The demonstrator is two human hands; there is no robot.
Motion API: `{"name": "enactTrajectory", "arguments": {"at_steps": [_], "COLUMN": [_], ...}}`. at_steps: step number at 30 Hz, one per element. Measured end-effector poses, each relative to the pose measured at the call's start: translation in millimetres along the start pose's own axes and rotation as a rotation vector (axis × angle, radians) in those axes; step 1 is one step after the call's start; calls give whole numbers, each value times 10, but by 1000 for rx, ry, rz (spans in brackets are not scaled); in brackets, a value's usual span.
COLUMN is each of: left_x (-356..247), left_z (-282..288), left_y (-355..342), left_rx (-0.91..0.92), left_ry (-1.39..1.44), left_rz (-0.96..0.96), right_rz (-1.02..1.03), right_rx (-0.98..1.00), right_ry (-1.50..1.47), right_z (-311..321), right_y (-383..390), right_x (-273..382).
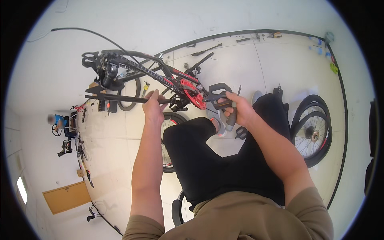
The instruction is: The person uses a pedal removal tool to loosen and remove a bicycle pedal from the crank arm. They then use a screwdriver to adjust the pedal's internal mechanism before reattaching it to the crank arm.
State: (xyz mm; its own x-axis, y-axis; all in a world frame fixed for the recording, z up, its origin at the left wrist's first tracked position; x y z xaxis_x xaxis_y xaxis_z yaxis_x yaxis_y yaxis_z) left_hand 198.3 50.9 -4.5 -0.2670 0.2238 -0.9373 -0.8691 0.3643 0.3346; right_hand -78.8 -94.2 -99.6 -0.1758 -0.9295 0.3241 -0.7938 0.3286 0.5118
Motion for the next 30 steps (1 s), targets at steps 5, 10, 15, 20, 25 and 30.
{"name": "enactTrajectory", "arguments": {"at_steps": [5,10,15,20,25,30], "left_x": [86,-37,-25,76,130,210], "left_z": [-34,-191,-178,-275,-436,-436], "left_y": [243,560,903,1138,686,654], "left_rx": [-95,-45,-47,-132,97,35], "left_ry": [154,148,28,-255,-166,-235], "left_rz": [-66,-187,-397,-704,-546,-711], "right_rz": [-18,-7,-18,8,8,99], "right_rx": [-14,19,34,23,1,-29], "right_ry": [-7,-16,-27,-47,-35,22], "right_z": [-131,-147,-165,-141,-112,-96], "right_y": [12,-32,-31,-48,5,18], "right_x": [-6,-38,-59,-43,-24,75]}}
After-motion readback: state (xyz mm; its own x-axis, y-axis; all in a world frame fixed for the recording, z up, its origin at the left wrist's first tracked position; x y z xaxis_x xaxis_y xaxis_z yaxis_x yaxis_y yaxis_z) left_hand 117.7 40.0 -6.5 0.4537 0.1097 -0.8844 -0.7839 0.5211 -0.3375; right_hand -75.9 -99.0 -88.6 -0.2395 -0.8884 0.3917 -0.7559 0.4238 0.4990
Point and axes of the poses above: each hand's wrist, its own y-axis away from the middle knuckle, its own z-axis out of the back of the hand, x = y × z, the point moved 4 cm from there along -y, towards the middle knuckle, and after that the axes turned 1 degree about -y, right-handed, at the moved point
